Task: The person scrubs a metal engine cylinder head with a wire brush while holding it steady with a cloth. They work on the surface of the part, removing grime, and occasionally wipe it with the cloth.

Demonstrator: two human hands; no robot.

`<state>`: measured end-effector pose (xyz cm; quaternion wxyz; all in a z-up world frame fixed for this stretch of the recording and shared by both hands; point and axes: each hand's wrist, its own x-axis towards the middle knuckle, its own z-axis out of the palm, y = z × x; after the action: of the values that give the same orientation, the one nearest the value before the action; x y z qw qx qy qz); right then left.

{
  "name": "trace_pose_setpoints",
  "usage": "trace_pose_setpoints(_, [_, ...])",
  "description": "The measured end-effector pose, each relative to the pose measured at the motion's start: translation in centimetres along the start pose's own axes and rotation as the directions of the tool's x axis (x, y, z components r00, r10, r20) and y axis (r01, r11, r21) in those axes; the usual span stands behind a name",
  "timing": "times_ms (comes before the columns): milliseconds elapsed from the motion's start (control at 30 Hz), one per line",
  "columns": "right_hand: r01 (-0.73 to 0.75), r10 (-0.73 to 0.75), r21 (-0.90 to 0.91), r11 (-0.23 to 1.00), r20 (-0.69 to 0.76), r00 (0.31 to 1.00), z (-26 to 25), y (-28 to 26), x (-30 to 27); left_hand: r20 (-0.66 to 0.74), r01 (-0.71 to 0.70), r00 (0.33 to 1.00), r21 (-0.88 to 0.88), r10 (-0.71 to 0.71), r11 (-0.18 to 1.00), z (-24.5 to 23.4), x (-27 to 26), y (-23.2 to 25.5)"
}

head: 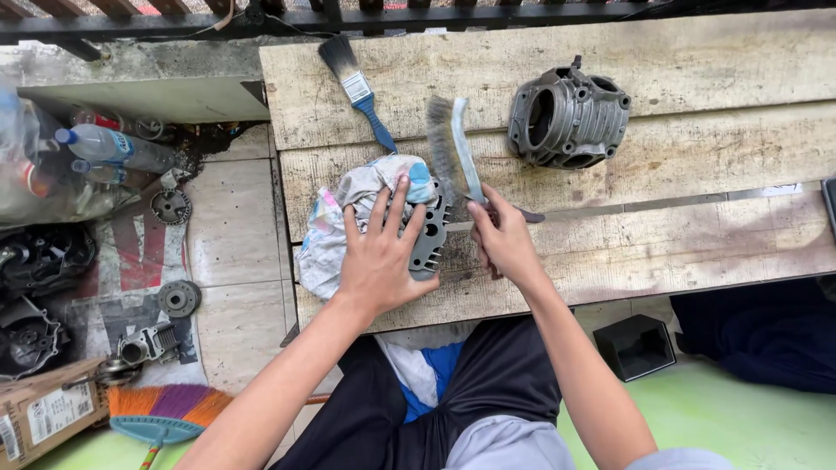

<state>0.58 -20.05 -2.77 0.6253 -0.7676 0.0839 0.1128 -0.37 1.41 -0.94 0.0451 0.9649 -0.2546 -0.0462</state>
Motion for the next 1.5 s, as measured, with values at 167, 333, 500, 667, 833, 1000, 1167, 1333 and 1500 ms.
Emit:
trace_pose_setpoints(167, [-0.038,0.038,0.059,0.998,0.008,0.999,-0.5,-1.0,-3.4,0.031,0.012,0.999,-0.013,-0.012,1.0,-0.1,0.2,0.0])
trace_pose_setpoints(333, [-0.096,0.096,0.003,0.995,-0.007,0.995,-1.4,-0.1,-5.0,0.013,0.002,1.0,-0.003,-0.002,1.0,-0.4,0.2,0.0])
trace_pose_setpoints(500, [0.05,-0.056,-0.29,0.956,-0.013,0.998,-0.4,-1.2,1.0,0.057,-0.008,0.998,0.023,0.006,1.0,-1.0,0.0,0.2])
trace_pose_setpoints(667, [0.024,-0.028,-0.214,0.977,-0.015,0.999,-0.5,-2.4,-2.6,0.089,0.011,0.996,0.015,-0.012,1.0,-1.2,0.1,0.1])
trace_pose_setpoints(833, [-0.069,0.069,-0.086,0.994,-0.003,0.998,-1.7,-0.6,-6.2,0.096,0.017,0.995,0.006,-0.018,1.0,-0.6,0.1,0.0])
trace_pose_setpoints(1000, [0.013,-0.011,-0.052,0.999,0.025,1.0,-0.6,-2.0,-1.0,0.065,-0.006,0.998,0.016,0.005,1.0,-1.0,0.1,0.0])
trace_pose_setpoints(1167, [-0.009,0.008,0.012,1.0,0.059,0.998,-0.9,-0.6,-0.3,0.086,0.015,0.996,0.003,-0.016,1.0,-1.1,0.2,0.0])
trace_pose_setpoints(1333, [-0.086,0.089,-0.062,0.994,0.047,0.995,-2.2,-0.7,-5.3,0.048,0.018,0.999,-0.008,-0.018,1.0,-0.8,0.2,0.1])
trace_pose_setpoints(1500, [-0.002,0.002,-0.003,1.0,0.052,0.999,-1.2,-1.2,-1.3,0.029,-0.001,1.0,0.001,0.001,1.0,-1.0,0.2,0.0])
